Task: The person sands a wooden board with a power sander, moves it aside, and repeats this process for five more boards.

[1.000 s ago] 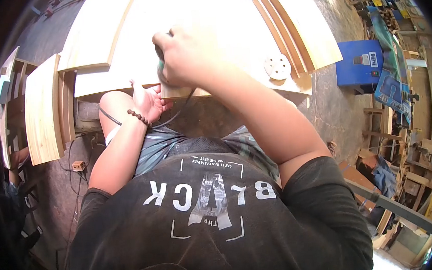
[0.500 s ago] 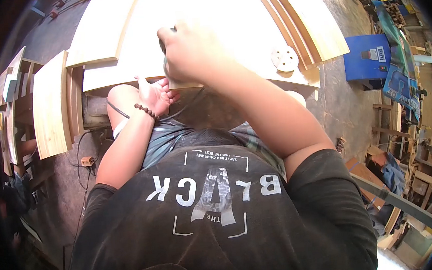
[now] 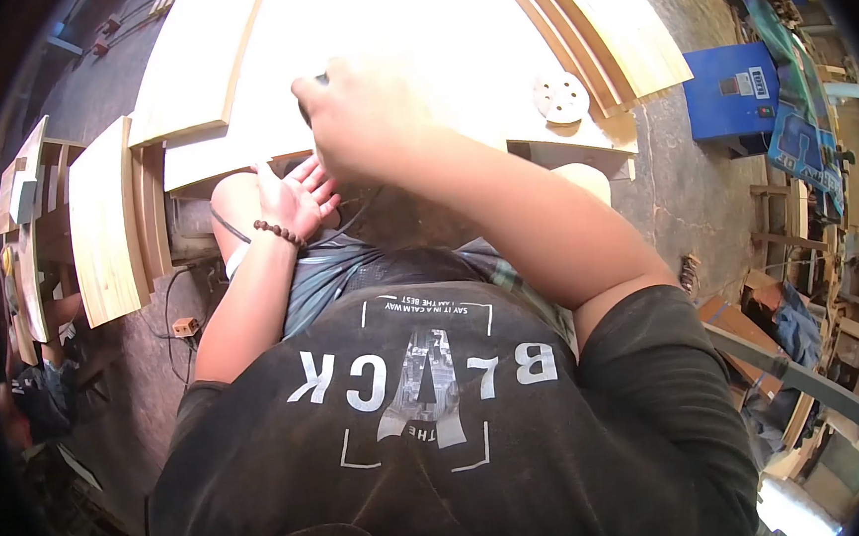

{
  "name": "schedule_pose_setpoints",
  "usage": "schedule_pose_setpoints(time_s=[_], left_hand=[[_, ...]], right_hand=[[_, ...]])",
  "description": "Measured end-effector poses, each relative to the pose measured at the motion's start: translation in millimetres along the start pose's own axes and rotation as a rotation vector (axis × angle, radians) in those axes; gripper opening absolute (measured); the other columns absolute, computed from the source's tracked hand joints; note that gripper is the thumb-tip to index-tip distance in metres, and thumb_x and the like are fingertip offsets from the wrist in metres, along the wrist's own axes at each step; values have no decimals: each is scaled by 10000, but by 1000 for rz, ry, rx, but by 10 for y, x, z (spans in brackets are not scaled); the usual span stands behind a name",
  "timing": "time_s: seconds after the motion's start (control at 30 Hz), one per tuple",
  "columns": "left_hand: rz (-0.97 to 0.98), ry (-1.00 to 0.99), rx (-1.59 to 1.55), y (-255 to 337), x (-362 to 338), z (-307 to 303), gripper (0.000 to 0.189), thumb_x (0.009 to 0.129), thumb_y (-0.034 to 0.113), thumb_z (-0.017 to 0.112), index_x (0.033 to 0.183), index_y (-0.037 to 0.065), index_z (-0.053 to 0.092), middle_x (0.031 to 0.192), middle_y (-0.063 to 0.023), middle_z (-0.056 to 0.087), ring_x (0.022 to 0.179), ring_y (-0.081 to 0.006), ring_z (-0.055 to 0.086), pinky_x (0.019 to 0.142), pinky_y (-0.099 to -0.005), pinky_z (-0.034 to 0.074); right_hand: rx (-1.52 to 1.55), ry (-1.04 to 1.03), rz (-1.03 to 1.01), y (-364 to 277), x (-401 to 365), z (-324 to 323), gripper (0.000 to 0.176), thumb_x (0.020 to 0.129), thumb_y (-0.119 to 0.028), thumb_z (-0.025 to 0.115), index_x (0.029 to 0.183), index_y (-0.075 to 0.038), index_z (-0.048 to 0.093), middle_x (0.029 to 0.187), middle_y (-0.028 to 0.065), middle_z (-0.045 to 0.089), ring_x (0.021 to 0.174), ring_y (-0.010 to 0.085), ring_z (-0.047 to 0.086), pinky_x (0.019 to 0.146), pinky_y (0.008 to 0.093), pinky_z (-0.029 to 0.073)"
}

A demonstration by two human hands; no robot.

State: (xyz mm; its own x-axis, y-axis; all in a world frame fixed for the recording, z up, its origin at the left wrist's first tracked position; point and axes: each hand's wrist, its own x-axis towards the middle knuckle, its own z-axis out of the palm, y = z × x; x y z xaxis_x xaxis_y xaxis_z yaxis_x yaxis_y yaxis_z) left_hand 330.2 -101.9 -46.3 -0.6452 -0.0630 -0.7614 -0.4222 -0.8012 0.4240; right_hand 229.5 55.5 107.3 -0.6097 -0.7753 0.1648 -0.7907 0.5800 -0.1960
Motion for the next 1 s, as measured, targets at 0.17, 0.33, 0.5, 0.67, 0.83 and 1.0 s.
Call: schedule_pose_setpoints(time_s=[0.17, 0.33, 0.5, 0.67, 0.83, 1.0], left_hand=[[-17, 23, 33, -35, 91, -53, 1286, 961, 965, -7, 1658, -24, 431, 1665, -144, 551, 1448, -381, 552, 1211, -565, 363], [16, 11, 69, -45, 93, -49, 1266, 970, 949, -24, 1643, -11, 454, 1645, -134, 562, 1413, -376, 573, 1159, -546, 408], [51, 57, 55, -68, 91, -67, 1060, 1078, 842, 78, 1616, 19, 475, 1629, -153, 561, 1400, -402, 573, 1114, -572, 448], [-13, 127, 247, -289, -31, -72, 720, 1195, 612, 288, 1662, 73, 387, 1676, -156, 491, 1462, -433, 527, 1057, -588, 531], [22, 87, 162, -237, 89, -131, 718, 1197, 610, 288, 1660, 72, 394, 1666, -161, 495, 1482, -415, 505, 1154, -615, 461], [83, 57, 107, -209, 158, -45, 689, 1195, 609, 311, 1570, 51, 463, 1509, -151, 608, 1359, -353, 568, 1158, -567, 449]], right_hand=[[48, -25, 55, -25, 45, 32, 407, 920, -206, 684, 1323, -149, 699, 1234, 232, 711, 1063, 458, 748, 902, 561, 629], [-44, -21, 94, 104, 208, 39, 433, 917, -199, 685, 1348, -156, 694, 1218, 237, 717, 1077, 452, 751, 927, 542, 624], [28, -36, 101, 111, -159, -48, 517, 908, -224, 716, 1419, -175, 651, 1282, 223, 696, 1152, 431, 734, 992, 536, 611], [-77, -65, 336, 445, 30, -162, 549, 914, -232, 719, 1453, -190, 625, 1347, 213, 691, 1209, 437, 727, 1025, 555, 602], [-96, -25, 243, 484, -166, -171, 519, 907, -245, 745, 1412, -183, 647, 1277, 209, 702, 1144, 426, 743, 983, 526, 622], [-66, 18, 201, 391, -306, -181, 480, 887, -225, 768, 1357, -180, 680, 1213, 200, 707, 1094, 420, 745, 941, 516, 630]])
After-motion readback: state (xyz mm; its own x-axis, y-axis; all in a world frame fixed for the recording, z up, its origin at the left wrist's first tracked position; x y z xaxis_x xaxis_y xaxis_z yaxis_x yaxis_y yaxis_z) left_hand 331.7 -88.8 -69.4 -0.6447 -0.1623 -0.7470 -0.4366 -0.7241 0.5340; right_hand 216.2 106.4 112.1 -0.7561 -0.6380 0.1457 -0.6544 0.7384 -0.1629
